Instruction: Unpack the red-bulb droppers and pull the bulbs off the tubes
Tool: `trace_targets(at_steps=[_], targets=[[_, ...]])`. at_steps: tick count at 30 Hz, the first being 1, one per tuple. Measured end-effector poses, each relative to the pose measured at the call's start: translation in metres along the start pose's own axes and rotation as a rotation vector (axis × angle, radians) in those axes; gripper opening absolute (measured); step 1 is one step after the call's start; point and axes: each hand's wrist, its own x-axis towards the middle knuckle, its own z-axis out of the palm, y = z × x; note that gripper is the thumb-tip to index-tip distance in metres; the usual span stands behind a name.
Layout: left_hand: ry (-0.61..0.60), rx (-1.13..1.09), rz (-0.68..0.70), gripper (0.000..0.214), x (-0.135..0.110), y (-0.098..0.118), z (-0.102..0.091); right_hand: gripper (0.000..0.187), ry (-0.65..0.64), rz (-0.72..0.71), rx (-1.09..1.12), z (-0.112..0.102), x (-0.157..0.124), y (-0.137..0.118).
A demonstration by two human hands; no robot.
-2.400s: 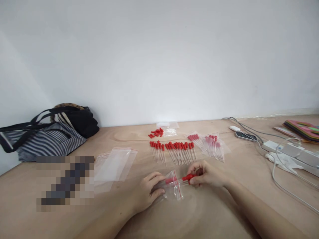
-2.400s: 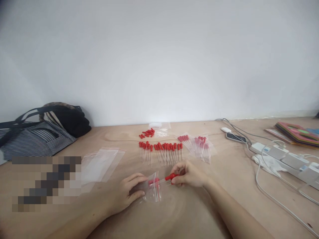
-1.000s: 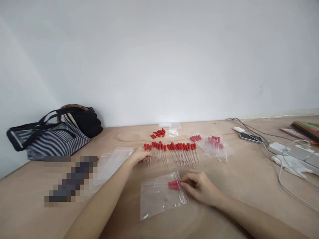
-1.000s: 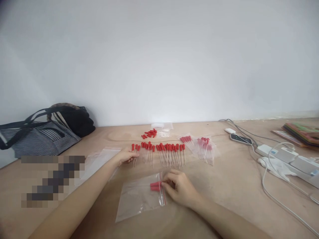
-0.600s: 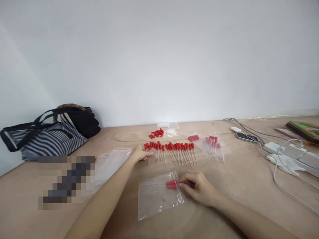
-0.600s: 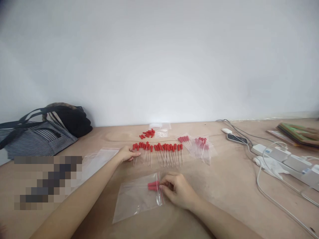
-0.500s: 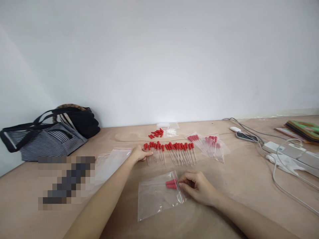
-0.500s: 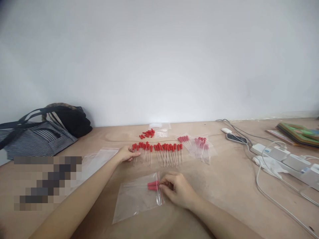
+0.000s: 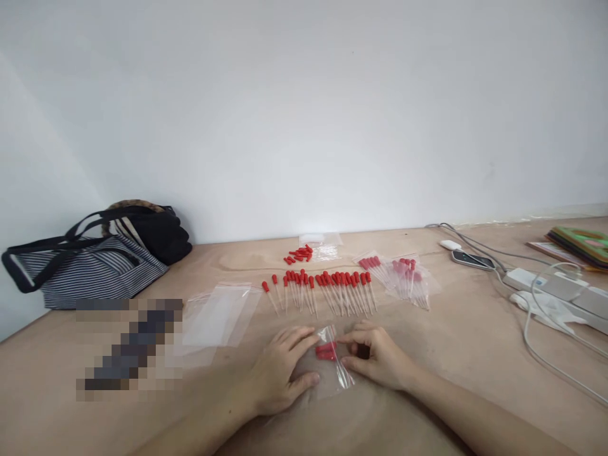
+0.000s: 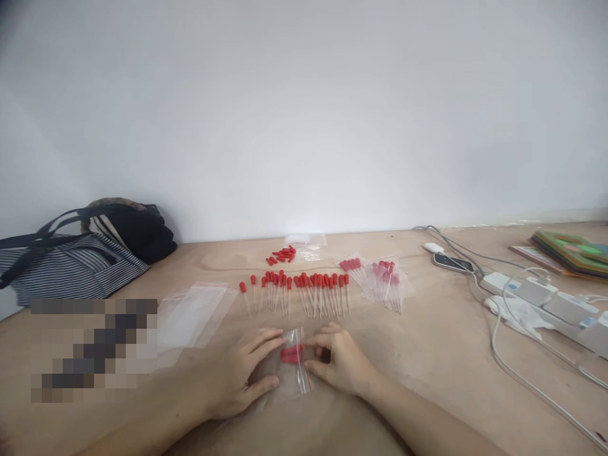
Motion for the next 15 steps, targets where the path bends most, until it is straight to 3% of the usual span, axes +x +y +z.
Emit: trace_targets(at_steps=[3,8,12,15], targets=[[-0.045,-0.024,-0.041,0.054,-0.003,0.001,0.004,0.022,-0.015,0.015,-0.029,0.003,0.005,0.002],[-0.029,-0.038,-0.025,0.051,0.001,-0.003,0.004,0.026,-0.044,-0.005,-0.075,0.011,0.016,-0.001],[-0.048,-0.031,-0.016,0.051,0.0,-0.001,0.003,0.014,0.002,-0.005,-0.022,0.015,0.019,-0.007],[-0.062,-0.05,-0.022,0.052,-0.001,0.0,0.001,0.012,-0.051,0.071,0.085,0.01,0.015,-0.009]])
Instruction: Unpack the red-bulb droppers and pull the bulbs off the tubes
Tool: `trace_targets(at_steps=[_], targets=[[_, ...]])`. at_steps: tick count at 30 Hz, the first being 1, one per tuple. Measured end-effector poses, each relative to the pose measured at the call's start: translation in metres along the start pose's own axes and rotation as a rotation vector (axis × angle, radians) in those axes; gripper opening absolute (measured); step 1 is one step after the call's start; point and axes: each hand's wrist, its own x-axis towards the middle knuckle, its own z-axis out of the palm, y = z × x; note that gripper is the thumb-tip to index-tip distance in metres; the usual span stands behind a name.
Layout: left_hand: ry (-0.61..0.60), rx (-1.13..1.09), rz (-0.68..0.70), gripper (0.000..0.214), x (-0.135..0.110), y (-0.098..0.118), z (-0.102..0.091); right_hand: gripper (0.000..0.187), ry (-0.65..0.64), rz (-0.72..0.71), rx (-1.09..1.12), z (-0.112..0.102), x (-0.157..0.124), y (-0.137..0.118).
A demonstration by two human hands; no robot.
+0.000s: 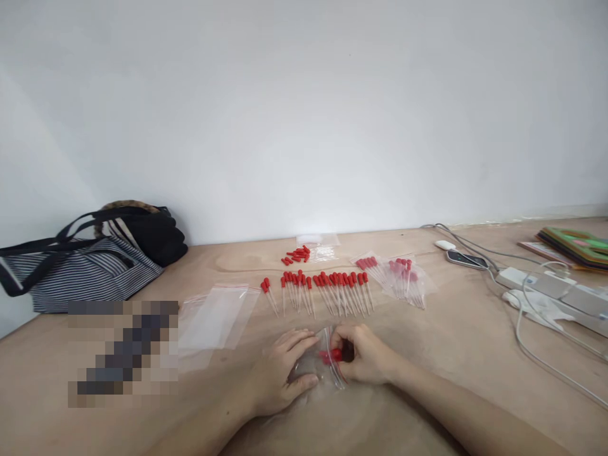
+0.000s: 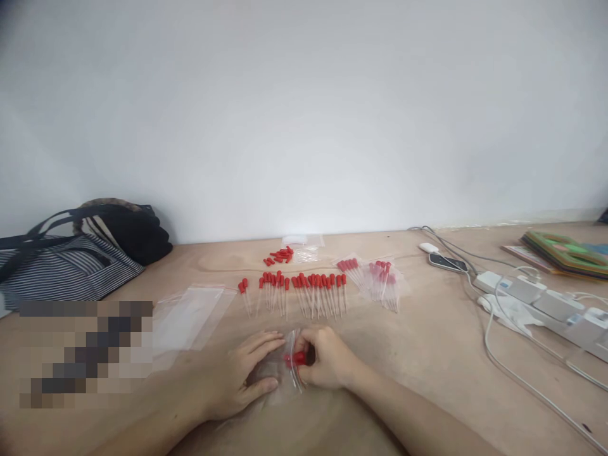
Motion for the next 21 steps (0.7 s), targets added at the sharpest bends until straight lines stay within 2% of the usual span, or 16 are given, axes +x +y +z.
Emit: trace_targets(at_steps=[4,9,12,14,16,21], targets=[[-0.023,-0.017,-0.033,0.051,0.0,0.001,-0.002,0.015,-0.074,0.131,0.067,-0.014,-0.008,0.003],[-0.027,-0.033,-0.052,0.051,0.0,0.002,-0.003,0.014,-0.066,0.102,0.102,-0.024,-0.012,0.008],[-0.014,-0.065,-0.053,0.05,-0.001,0.002,-0.004,0.009,-0.092,0.185,0.302,-0.028,-0.011,0.012],[-0.023,-0.073,-0.063,0.051,-0.001,0.002,-0.004,0.014,-0.096,0.269,0.499,-0.034,-0.01,0.018],[-0.032,-0.07,-0.072,0.052,-0.001,0.001,-0.004,0.024,-0.021,0.315,0.625,-0.042,-0.009,0.027],[-0.046,-0.064,-0.09,0.055,0.0,-0.002,-0.006,0.036,0.319,0.344,0.716,-0.069,-0.005,0.052]])
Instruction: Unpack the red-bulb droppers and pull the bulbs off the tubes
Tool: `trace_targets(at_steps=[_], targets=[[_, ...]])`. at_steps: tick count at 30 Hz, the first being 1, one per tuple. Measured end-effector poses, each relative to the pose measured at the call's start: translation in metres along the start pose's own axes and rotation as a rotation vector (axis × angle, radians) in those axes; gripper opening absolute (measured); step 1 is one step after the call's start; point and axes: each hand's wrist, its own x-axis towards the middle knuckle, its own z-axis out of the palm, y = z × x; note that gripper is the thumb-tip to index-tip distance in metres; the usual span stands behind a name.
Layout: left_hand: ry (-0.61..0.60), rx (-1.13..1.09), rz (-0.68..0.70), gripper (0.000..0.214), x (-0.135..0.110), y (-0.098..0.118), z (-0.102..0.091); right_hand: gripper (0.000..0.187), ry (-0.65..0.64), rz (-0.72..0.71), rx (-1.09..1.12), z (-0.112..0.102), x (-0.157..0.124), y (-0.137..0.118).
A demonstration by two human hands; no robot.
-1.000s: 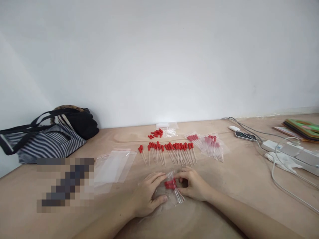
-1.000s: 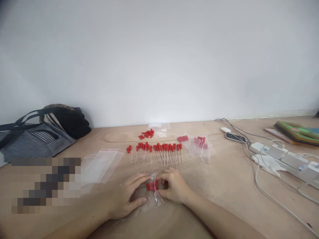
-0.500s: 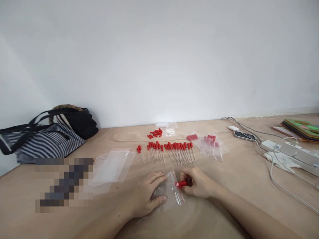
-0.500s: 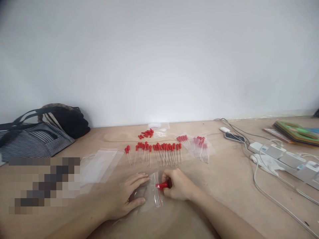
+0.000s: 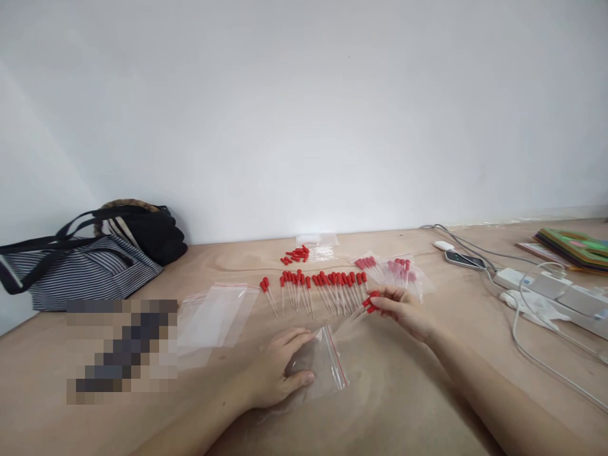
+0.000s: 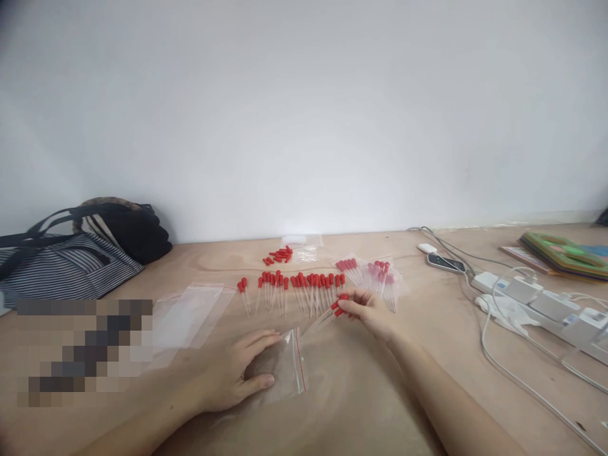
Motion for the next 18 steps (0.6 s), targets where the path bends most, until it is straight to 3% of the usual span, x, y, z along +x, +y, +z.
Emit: trace_targets(at_steps=[4,8,13,18], targets=[[0.093,-0.038,0.061,0.045,0.013,0.009,-0.008,0.032,0.092,-0.082,0.021,-0.016,0.011,-0.017],[0.224,-0.103,0.095,0.039,0.044,0.026,-0.017,0.027,0.01,-0.108,-0.01,-0.009,0.022,-0.043],[0.047,-0.342,0.056,0.032,0.073,0.035,-0.017,0.021,-0.106,-0.085,0.046,0.025,0.033,-0.054],[-0.058,-0.624,-0.092,0.041,0.072,0.025,-0.005,0.024,-0.096,-0.063,0.135,0.054,0.043,-0.044]])
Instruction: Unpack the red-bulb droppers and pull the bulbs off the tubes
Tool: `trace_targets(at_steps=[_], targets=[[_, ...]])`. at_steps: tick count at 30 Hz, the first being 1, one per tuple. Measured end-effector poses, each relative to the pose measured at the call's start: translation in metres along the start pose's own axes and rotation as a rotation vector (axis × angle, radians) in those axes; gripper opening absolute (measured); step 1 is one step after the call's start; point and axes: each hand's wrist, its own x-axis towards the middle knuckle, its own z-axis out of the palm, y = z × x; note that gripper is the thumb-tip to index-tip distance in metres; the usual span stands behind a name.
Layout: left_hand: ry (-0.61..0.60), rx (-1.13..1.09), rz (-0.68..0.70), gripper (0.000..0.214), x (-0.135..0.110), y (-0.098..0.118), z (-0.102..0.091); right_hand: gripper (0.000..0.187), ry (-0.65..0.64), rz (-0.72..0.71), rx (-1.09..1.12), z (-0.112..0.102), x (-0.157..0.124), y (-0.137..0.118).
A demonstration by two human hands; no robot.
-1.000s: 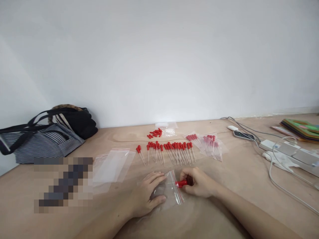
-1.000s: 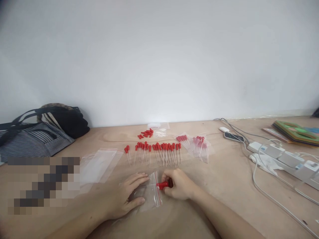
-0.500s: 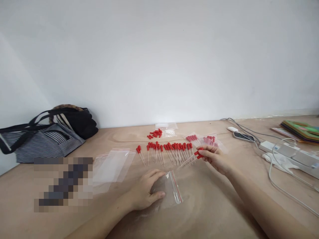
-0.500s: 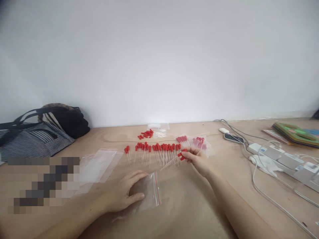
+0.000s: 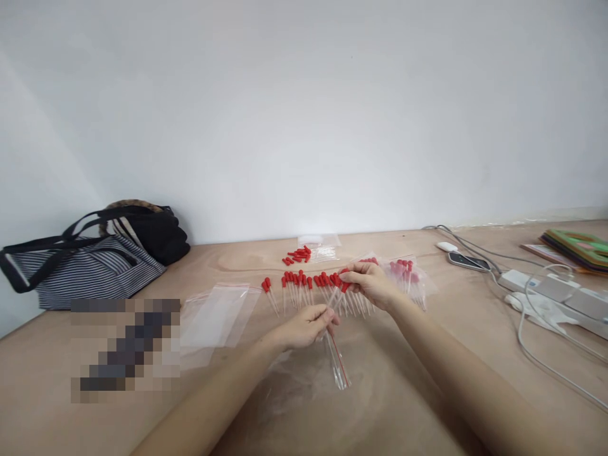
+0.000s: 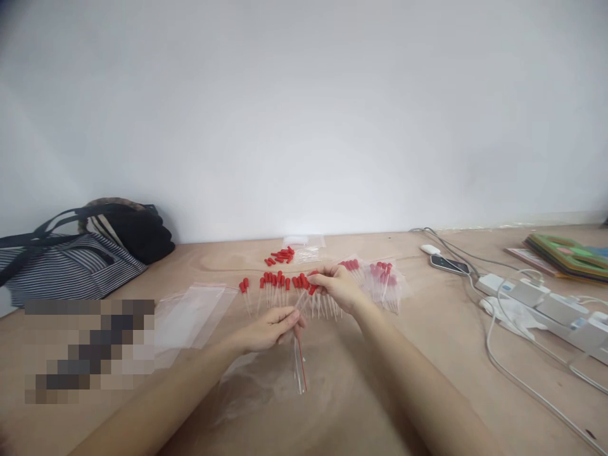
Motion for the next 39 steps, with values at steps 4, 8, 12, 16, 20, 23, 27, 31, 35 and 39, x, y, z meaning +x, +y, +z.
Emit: trace_targets(at_steps=[4,8,12,16,20,23,27,31,35,39], targets=[[0.112,-0.043,-0.036,0.047,0.0,-0.016,-0.003,0.035,0.043,-0.002,0.014,0.02,0.006,0.013],[0.253,-0.016,-0.023,0.049,0.005,-0.03,-0.006,0.036,0.006,0.113,-0.098,0.045,0.004,0.029],[0.303,0.063,0.002,0.048,0.006,-0.035,-0.006,0.035,-0.023,0.155,-0.147,0.062,0.005,0.04],[0.442,0.246,0.033,0.034,-0.001,-0.037,-0.024,0.03,0.024,0.17,-0.299,0.058,0.014,0.041],[0.844,0.465,-0.005,0.013,-0.002,-0.054,-0.057,0.026,0.069,0.212,-0.559,0.044,0.026,0.038],[0.907,0.484,-0.026,0.011,0.002,-0.071,-0.071,0.024,0.087,0.26,-0.727,0.044,0.032,0.038],[0.865,0.517,0.016,0.012,0.012,-0.083,-0.071,0.009,0.12,0.282,-0.909,0.055,0.04,0.042],[0.815,0.548,0.061,0.012,0.022,-0.082,-0.067,0.011,0.163,0.24,-1.05,0.061,0.047,0.047],[0.797,0.565,0.078,0.014,0.023,-0.08,-0.064,0.016,0.182,0.175,-1.154,0.058,0.046,0.049],[0.782,0.566,0.081,0.017,0.019,-0.082,-0.065,0.016,0.191,0.113,-1.206,0.056,0.04,0.049]])
